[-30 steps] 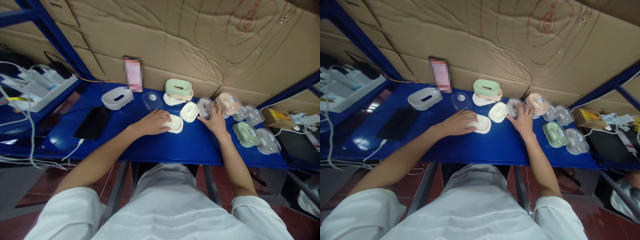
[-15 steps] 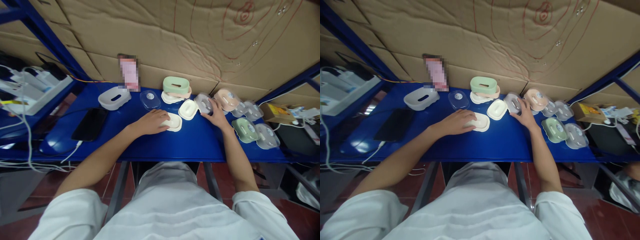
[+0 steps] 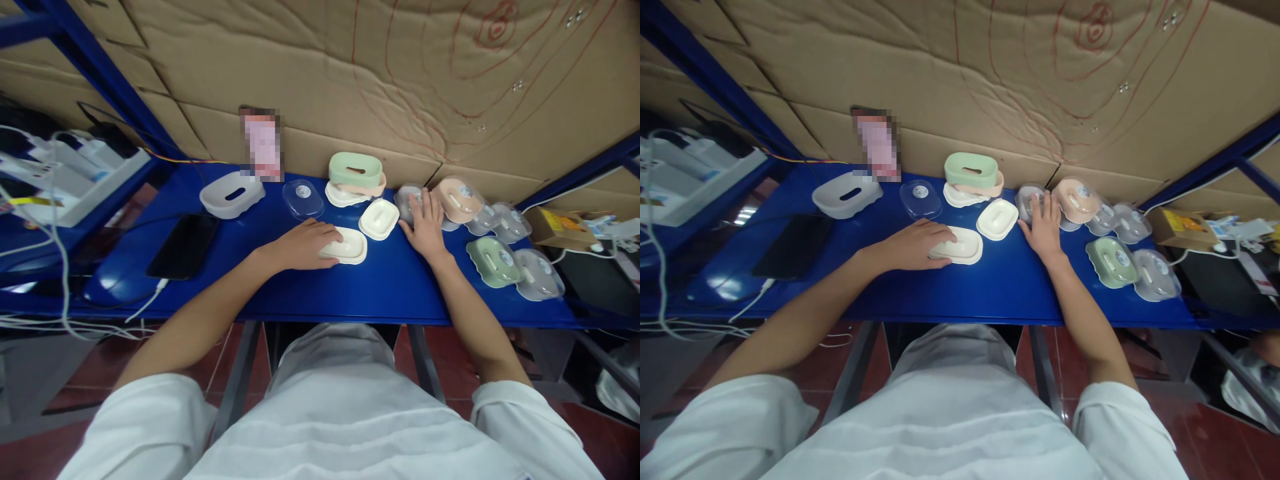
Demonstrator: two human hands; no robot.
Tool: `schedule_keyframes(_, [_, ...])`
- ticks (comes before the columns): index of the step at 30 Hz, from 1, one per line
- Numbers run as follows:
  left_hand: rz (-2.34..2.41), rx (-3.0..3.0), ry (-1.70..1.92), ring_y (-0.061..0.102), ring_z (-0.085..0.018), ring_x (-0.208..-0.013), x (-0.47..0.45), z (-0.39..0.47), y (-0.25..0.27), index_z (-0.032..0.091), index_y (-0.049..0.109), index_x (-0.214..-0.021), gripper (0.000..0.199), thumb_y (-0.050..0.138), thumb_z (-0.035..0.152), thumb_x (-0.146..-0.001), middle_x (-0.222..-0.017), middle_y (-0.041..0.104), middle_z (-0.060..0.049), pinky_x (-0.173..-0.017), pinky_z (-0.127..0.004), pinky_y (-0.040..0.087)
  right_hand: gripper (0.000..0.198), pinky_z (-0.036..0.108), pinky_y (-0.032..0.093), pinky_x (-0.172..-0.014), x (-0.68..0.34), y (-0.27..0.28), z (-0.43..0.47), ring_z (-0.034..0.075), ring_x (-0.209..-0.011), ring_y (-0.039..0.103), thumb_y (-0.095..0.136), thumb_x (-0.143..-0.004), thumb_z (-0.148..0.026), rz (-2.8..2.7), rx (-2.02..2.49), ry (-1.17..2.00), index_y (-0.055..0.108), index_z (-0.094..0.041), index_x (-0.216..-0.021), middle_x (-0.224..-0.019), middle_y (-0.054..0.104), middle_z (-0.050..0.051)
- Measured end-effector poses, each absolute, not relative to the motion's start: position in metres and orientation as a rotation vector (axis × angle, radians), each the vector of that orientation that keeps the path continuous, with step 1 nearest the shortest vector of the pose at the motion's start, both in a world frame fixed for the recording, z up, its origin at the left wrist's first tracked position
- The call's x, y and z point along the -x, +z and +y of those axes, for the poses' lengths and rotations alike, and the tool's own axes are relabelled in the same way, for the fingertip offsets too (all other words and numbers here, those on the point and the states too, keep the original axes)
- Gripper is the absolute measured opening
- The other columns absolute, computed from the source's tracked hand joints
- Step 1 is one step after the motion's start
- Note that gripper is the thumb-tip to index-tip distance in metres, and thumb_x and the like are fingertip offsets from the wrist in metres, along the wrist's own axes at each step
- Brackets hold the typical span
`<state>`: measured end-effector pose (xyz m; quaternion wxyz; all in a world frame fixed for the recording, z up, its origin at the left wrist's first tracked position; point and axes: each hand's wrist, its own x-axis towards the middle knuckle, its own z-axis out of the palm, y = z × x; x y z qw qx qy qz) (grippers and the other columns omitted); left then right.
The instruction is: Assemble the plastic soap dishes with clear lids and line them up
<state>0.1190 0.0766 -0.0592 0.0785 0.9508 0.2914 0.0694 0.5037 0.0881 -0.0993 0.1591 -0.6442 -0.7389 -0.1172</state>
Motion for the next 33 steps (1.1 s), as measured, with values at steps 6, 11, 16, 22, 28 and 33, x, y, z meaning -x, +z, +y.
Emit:
schedule_keyframes(6, [0.996,-2.850,0.163,0.074,-0.030,-0.113,-0.119,0.074,-0.052,0.021,0.070,-0.127,0.044,0.065,0.055,-0.100,-0.126,0.076,-0.009,-0.108,-0.044,0.050,0.048,0.071,0.016,-0.132,-0.486,-0.093,0.073,0.034,-0.150,0.054,0.044,-0.110,-0.029,-2.465,1.483,-0.128,0.062,-0.030,-0.154,-0.156,0.065,0.011])
schedule_keyframes(11, [1.193,-2.815,0.270,0.073,-0.032,-0.110,-0.116,0.083,-0.055,0.020,0.074,-0.115,0.040,0.055,0.054,-0.106,-0.118,0.076,-0.013,-0.097,-0.044,0.053,0.031,0.069,0.020,-0.127,-0.474,-0.087,0.064,0.032,-0.126,0.069,0.054,-0.111,-0.037,-2.491,1.341,-0.055,0.078,-0.028,-0.127,-0.128,0.080,0.009])
schedule_keyframes(16, [1.472,-2.718,0.543,0.056,-0.036,-0.144,-0.092,0.108,-0.067,0.022,0.067,-0.141,0.047,0.050,0.016,-0.098,-0.159,0.058,-0.015,-0.113,-0.053,0.046,0.031,0.051,0.042,-0.113,-0.455,-0.082,0.054,0.028,-0.114,0.073,0.057,-0.111,-0.044,-2.509,1.181,0.081,0.080,-0.025,-0.118,-0.119,0.083,0.008])
schedule_keyframes(22, [1.462,-2.756,0.388,0.058,-0.039,-0.139,-0.076,0.118,-0.064,0.024,0.062,-0.153,0.063,0.055,0.014,-0.091,-0.154,0.063,-0.015,-0.112,-0.058,0.044,0.035,0.042,0.048,-0.096,-0.435,-0.081,0.043,0.027,-0.108,0.074,0.058,-0.111,-0.047,-2.561,1.090,0.091,0.081,-0.021,-0.117,-0.113,0.083,0.009])
schedule_keyframes(28, [1.333,-2.734,0.441,0.064,-0.036,-0.124,-0.082,0.120,-0.065,0.024,0.075,-0.135,0.041,0.050,0.041,-0.106,-0.131,0.072,-0.015,-0.108,-0.056,0.046,0.038,0.044,0.048,-0.095,-0.430,-0.083,0.040,0.029,-0.111,0.072,0.058,-0.111,-0.048,-2.593,1.081,0.100,0.080,-0.021,-0.127,-0.115,0.081,0.012])
schedule_keyframes(33, [1.356,-2.683,0.527,0.056,-0.034,-0.139,-0.074,0.123,-0.071,0.024,0.065,-0.147,0.049,0.041,0.023,-0.104,-0.153,0.060,-0.015,-0.114,-0.055,0.044,0.038,0.048,0.047,-0.101,-0.428,-0.083,0.039,0.032,-0.121,0.069,0.055,-0.112,-0.040,-2.563,1.100,0.015,0.074,-0.022,-0.140,-0.126,0.078,0.015])
